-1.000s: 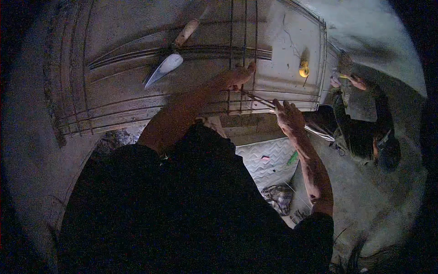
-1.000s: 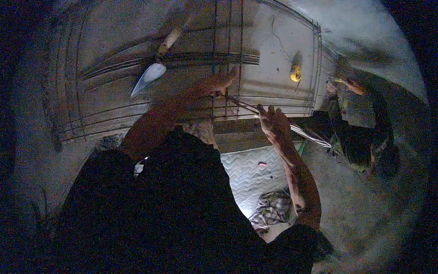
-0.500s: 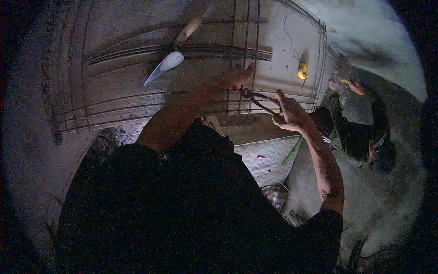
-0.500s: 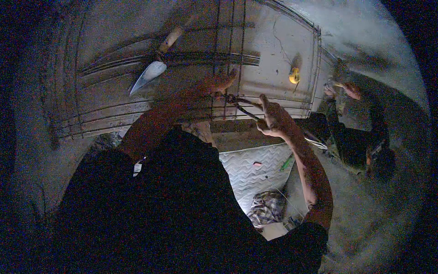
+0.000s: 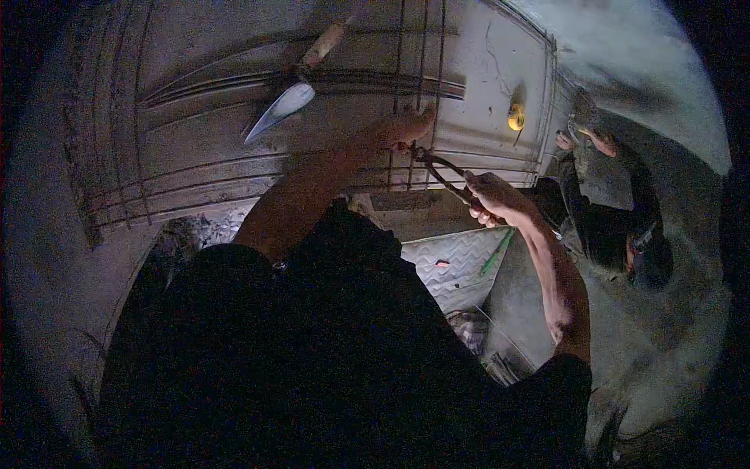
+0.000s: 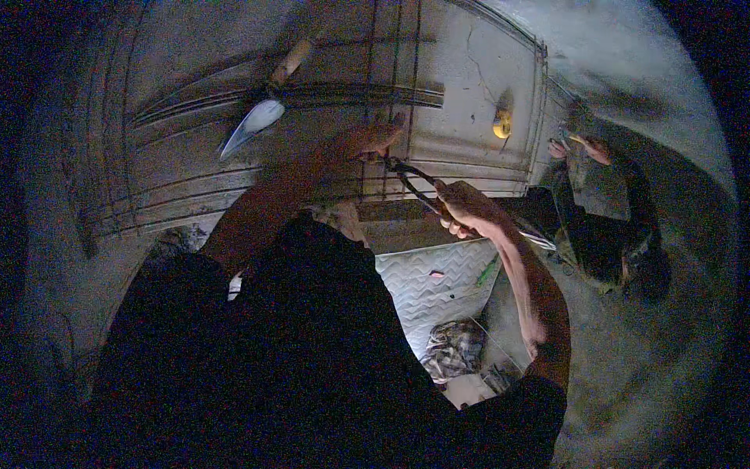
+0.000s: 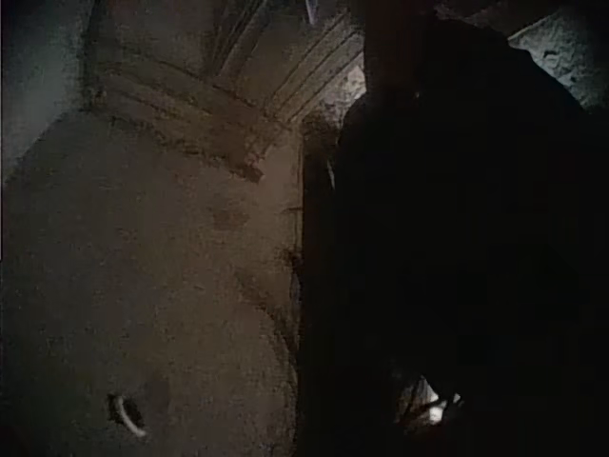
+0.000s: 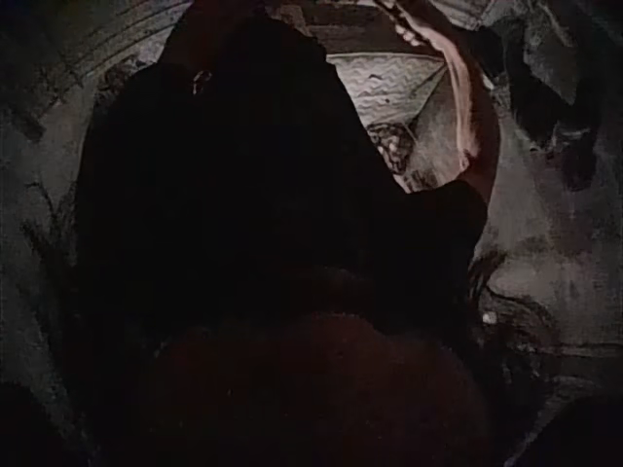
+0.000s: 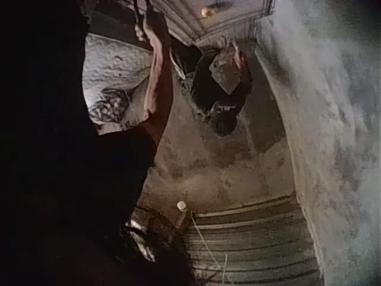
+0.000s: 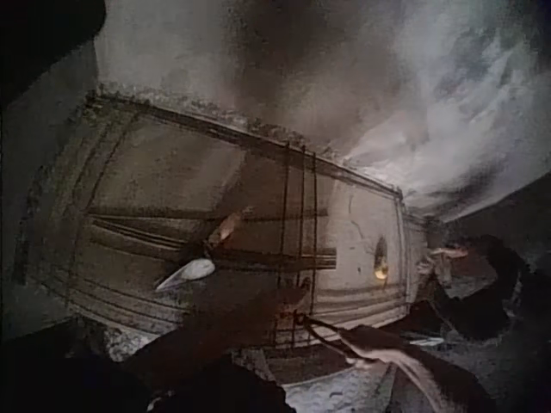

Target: Twisting wire to secure rebar mesh for a concrete reinforcement task.

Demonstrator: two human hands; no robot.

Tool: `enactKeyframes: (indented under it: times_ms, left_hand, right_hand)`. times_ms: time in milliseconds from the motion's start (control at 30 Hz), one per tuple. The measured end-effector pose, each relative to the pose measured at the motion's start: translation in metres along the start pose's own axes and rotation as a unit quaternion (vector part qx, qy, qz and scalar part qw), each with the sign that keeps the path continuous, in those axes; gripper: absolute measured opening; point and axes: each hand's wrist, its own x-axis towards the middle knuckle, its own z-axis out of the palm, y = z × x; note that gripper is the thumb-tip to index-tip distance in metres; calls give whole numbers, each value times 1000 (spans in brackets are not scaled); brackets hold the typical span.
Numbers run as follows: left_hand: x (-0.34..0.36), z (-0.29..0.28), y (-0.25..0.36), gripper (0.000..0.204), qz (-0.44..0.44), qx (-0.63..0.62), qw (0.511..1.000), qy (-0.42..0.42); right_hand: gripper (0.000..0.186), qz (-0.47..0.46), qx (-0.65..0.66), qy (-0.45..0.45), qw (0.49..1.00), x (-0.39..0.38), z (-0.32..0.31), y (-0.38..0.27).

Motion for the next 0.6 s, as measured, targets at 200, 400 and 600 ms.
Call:
enactKeyframes:
  times_ms: [200, 400, 600]
  left_hand:
    - [52, 27, -16, 78, -22, 93, 995, 42]
    - [80, 17, -70, 90, 154, 1, 985, -74]
    - [-34, 29, 54, 74, 93, 375, 921, 51]
  right_hand:
    - [41, -112, 58, 34, 991, 13, 29, 58]
    - [43, -208, -201, 150, 945, 8, 51, 39]
    - [48, -383, -354, 332, 786, 22, 39, 81]
